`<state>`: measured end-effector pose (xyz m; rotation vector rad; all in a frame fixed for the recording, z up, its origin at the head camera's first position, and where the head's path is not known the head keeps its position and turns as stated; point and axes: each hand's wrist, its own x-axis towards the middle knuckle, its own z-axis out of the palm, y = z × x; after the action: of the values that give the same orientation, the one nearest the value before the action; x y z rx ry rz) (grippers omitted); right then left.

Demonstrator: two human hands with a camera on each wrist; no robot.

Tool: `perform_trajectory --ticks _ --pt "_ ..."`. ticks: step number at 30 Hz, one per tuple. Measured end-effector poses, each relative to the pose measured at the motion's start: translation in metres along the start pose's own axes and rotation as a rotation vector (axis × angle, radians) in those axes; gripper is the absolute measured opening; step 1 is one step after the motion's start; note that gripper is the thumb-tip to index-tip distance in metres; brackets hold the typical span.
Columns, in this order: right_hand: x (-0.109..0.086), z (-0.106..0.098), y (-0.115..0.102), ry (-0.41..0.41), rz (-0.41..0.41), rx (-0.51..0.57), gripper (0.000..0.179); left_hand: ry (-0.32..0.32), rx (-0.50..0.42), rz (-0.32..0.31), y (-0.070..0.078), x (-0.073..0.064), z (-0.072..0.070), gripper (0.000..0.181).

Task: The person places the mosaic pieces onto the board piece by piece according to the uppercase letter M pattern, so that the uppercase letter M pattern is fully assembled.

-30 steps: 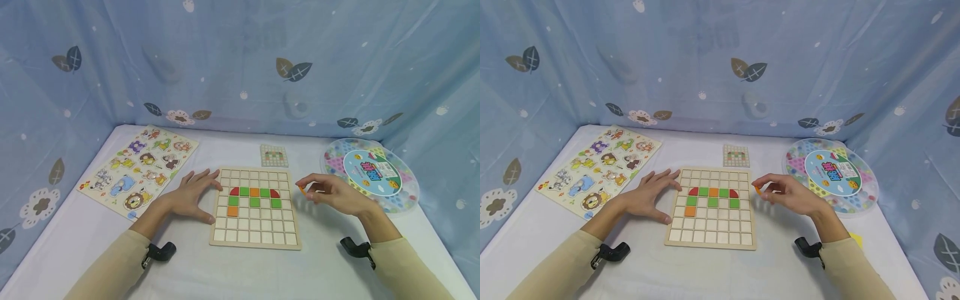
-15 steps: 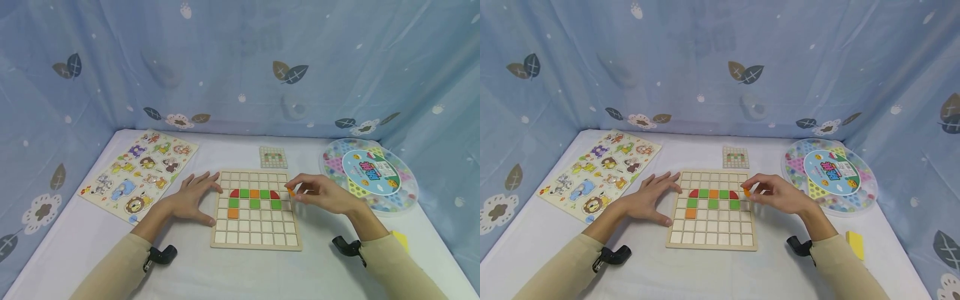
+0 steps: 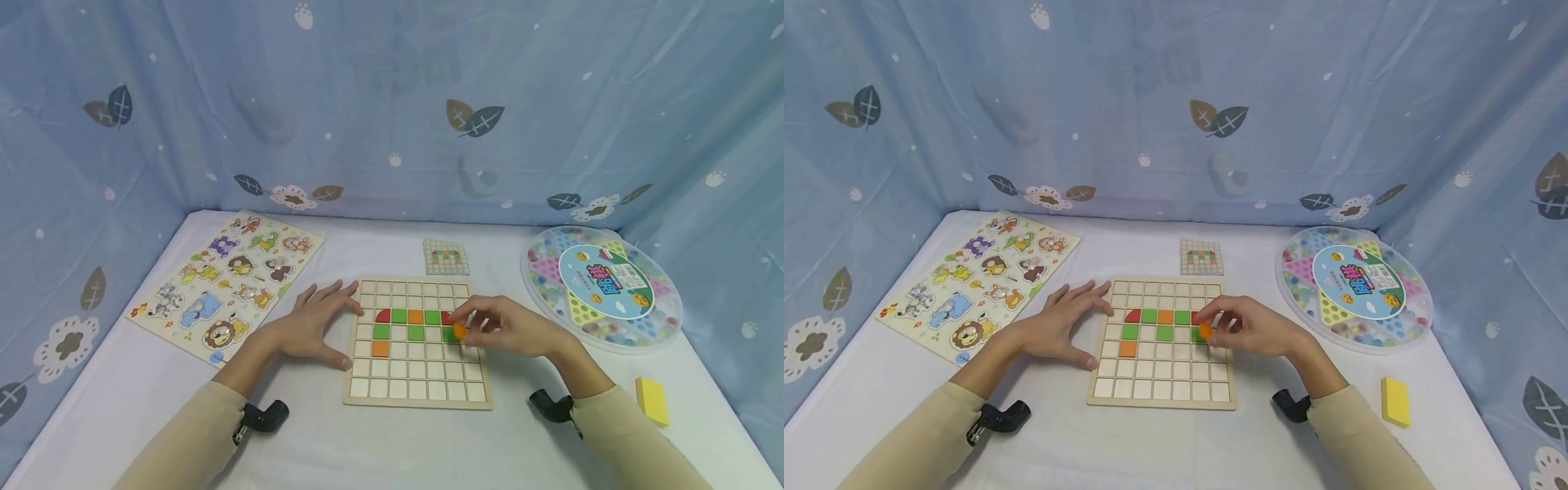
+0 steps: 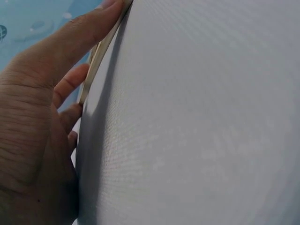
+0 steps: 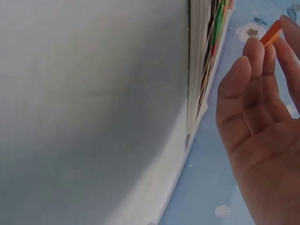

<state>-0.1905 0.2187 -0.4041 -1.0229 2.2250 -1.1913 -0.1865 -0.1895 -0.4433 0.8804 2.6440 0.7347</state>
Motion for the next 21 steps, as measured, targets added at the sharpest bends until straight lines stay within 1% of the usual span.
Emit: perform_trajectory --ticks 5,11,16,21 --pt "0.003 0.005 -0.001 -0.022 0.033 -0.010 0.034 0.007 -0.003 0.007 0.002 0.000 -0.001 0.084" --pt "0.003 0.007 -0.002 -0.031 0.067 -0.073 0.033 0.004 -0.013 0.010 0.002 0.000 -0.002 0.083" --pt "0.004 0.009 -0.002 -0.038 0.081 -0.107 0.033 -0.002 -0.012 0.009 0.003 0.000 -0.002 0.085" --pt "0.006 0.013 -0.003 -0.030 0.088 -0.119 0.034 -0.002 -0.011 0.005 0.004 0.000 -0.003 0.084"
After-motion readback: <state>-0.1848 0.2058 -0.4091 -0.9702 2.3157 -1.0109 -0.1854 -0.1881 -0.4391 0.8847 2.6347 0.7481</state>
